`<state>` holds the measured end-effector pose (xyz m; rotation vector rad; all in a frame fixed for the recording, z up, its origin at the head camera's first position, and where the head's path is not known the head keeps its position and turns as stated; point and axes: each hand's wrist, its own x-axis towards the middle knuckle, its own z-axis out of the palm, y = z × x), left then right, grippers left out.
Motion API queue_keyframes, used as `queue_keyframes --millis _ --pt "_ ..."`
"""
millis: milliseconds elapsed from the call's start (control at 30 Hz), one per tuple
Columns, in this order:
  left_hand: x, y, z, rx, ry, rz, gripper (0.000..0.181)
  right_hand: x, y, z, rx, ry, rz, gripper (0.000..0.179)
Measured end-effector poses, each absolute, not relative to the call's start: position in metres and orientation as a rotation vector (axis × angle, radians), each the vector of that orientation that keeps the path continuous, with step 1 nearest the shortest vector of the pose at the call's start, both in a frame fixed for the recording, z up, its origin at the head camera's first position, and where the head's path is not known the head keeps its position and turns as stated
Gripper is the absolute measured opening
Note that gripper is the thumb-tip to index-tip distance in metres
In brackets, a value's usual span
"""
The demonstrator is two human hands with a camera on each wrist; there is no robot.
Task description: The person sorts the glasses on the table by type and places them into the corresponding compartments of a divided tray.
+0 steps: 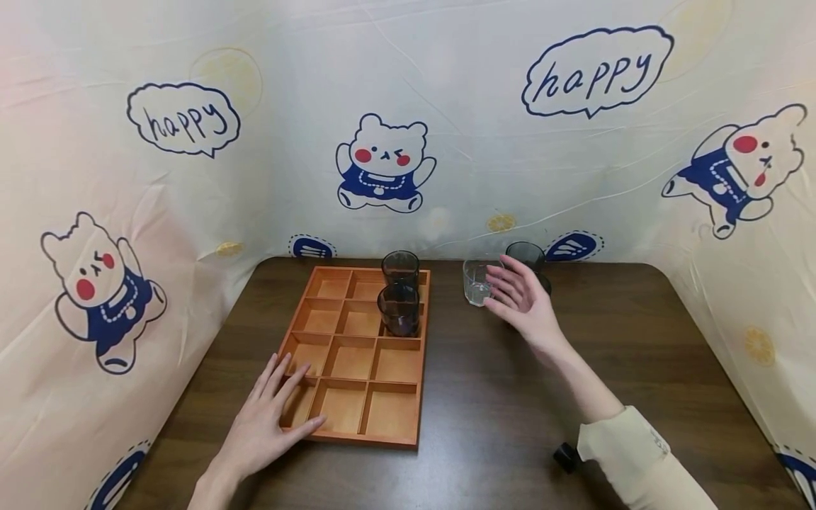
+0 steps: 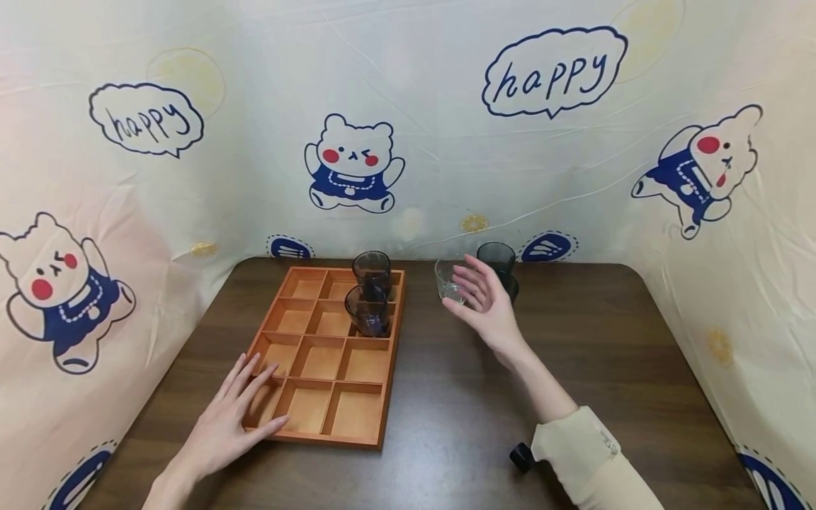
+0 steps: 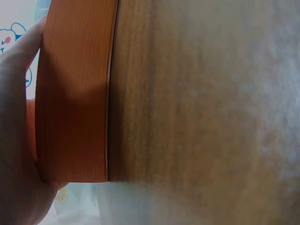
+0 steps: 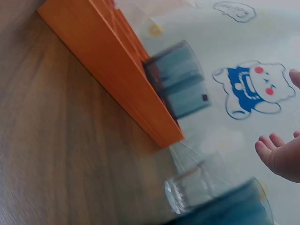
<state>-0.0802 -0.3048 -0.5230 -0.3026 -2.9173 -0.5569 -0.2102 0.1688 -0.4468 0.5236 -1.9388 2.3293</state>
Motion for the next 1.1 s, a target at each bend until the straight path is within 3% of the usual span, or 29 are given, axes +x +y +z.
queue_keyframes --millis 1100 --pt "-0.081 -0.306 -0.521 -0.305 -2.926 -0.554 0.096 -0.204 0.227 -0.454 0.368 -1.774 2.233 0.08"
